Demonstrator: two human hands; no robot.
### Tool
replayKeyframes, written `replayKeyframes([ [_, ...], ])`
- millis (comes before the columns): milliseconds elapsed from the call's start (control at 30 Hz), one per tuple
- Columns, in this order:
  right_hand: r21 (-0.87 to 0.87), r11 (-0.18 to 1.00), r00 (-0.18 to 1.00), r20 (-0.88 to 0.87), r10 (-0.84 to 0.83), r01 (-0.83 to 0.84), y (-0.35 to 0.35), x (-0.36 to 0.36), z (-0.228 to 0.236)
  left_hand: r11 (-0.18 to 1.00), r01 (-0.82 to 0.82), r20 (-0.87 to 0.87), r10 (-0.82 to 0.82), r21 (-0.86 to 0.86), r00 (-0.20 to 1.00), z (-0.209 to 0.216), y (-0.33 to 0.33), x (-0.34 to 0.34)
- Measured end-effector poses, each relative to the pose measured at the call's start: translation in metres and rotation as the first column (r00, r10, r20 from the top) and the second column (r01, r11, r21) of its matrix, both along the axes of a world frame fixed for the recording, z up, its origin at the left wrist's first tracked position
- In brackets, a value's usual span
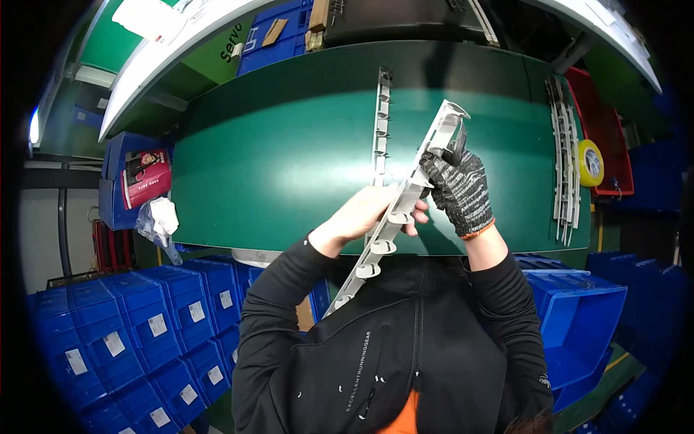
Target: The person trims plastic parts using a small blade, aligns and snaps pairs of the parts together, and stacks the assembled pieces on the workbench.
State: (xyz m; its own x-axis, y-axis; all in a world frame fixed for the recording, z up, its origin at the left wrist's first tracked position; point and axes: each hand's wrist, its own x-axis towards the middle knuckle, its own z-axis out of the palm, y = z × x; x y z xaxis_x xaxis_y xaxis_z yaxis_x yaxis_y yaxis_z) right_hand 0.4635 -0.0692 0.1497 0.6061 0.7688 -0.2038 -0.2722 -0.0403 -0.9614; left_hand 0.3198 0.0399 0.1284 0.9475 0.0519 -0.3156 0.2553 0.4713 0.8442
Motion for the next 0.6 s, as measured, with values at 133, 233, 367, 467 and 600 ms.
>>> replayKeyframes([
  [133,-0.007,0.996,0.946,0.312,0.084,-0.086,-0.001,0.001,-0.008,0.975,-0.142,-0.092,0.128,-0.172,0.988,-0.005,-0.006,0.002],
  [233,-0.085,0.996,0.888,0.456,0.054,-0.017,-0.018,-0.006,-0.02,0.969,-0.227,-0.096,0.219,-0.093,0.971,0.002,-0.01,0.0],
  [367,-0.051,0.998,0.655,0.753,0.061,-0.034,-0.035,-0.025,-0.02,0.927,-0.367,-0.151,0.353,-0.079,0.923,0.008,-0.004,-0.004],
  [467,-0.105,0.994,0.661,0.744,0.102,-0.036,-0.031,-0.038,-0.011,0.917,-0.385,-0.155,0.368,-0.1,0.917,0.01,-0.002,-0.008],
  [600,-0.149,0.987,0.699,0.7,0.147,-0.058,-0.03,-0.041,-0.01,0.927,-0.37,-0.135,0.359,-0.064,0.923,0.009,-0.003,-0.008],
])
